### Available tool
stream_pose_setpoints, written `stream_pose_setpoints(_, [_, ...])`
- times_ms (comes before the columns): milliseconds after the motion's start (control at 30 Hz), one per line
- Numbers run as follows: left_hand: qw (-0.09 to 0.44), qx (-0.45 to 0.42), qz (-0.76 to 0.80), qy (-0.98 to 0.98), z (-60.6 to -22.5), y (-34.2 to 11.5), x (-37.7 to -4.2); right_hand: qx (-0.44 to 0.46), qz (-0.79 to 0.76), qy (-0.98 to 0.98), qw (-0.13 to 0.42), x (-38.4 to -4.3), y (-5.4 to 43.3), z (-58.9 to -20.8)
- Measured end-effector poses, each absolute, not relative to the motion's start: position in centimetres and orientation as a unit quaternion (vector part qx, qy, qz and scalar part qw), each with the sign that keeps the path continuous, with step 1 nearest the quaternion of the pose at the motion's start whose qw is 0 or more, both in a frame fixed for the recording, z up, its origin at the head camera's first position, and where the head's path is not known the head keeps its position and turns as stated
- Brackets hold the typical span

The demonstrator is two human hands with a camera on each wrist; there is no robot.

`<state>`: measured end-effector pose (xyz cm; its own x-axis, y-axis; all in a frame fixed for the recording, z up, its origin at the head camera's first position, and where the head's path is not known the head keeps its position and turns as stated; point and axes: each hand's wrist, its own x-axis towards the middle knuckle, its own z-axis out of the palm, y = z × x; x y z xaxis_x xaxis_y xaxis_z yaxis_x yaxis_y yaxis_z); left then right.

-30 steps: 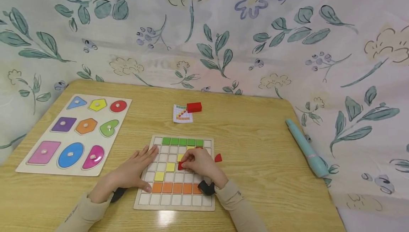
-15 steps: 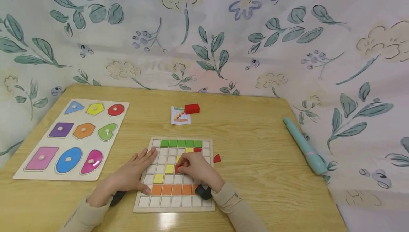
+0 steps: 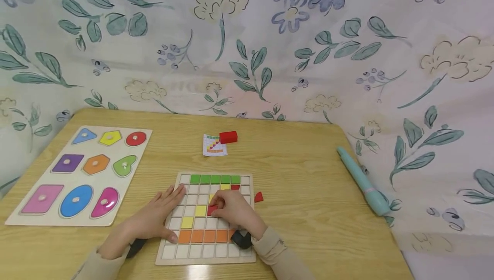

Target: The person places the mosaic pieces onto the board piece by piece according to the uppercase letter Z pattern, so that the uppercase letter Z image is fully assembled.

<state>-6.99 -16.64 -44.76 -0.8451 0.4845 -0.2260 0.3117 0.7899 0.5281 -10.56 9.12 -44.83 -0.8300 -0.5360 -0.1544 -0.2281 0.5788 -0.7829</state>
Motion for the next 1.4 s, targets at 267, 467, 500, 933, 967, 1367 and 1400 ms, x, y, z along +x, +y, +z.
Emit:
stream_pose_setpoints(267, [0.184,0.213,0.249,0.927,-44.5,-16.3,-7.2,-0.233,-0.428,0.85,0.202,-13.0,13.1,-44.1])
stream_pose_setpoints(467, [0.191,0.206,0.241,0.929,-44.6,-16.4,-7.1,-0.176,-0.437,0.862,0.186,-14.6,19.7,-43.3])
stream_pose_setpoints(500, [0.19,0.207,0.24,0.929,-44.5,-16.4,-7.1,-0.171,-0.426,0.867,0.195,-14.7,20.6,-43.3])
stream_pose_setpoints(933, [0.186,0.207,0.254,0.926,-44.5,-16.3,-7.1,-0.154,-0.368,0.892,0.212,-14.7,21.9,-44.7])
stream_pose_setpoints(967, [0.187,0.208,0.254,0.926,-44.5,-16.4,-7.1,-0.163,-0.367,0.891,0.213,-14.7,21.9,-44.7])
stream_pose_setpoints(1367, [0.192,0.206,0.251,0.926,-44.6,-16.4,-7.1,-0.184,-0.363,0.896,0.176,-14.4,20.7,-44.7])
stream_pose_setpoints(1400, [0.192,0.207,0.249,0.926,-44.6,-16.4,-7.2,-0.187,-0.367,0.893,0.181,-14.4,20.7,-44.6])
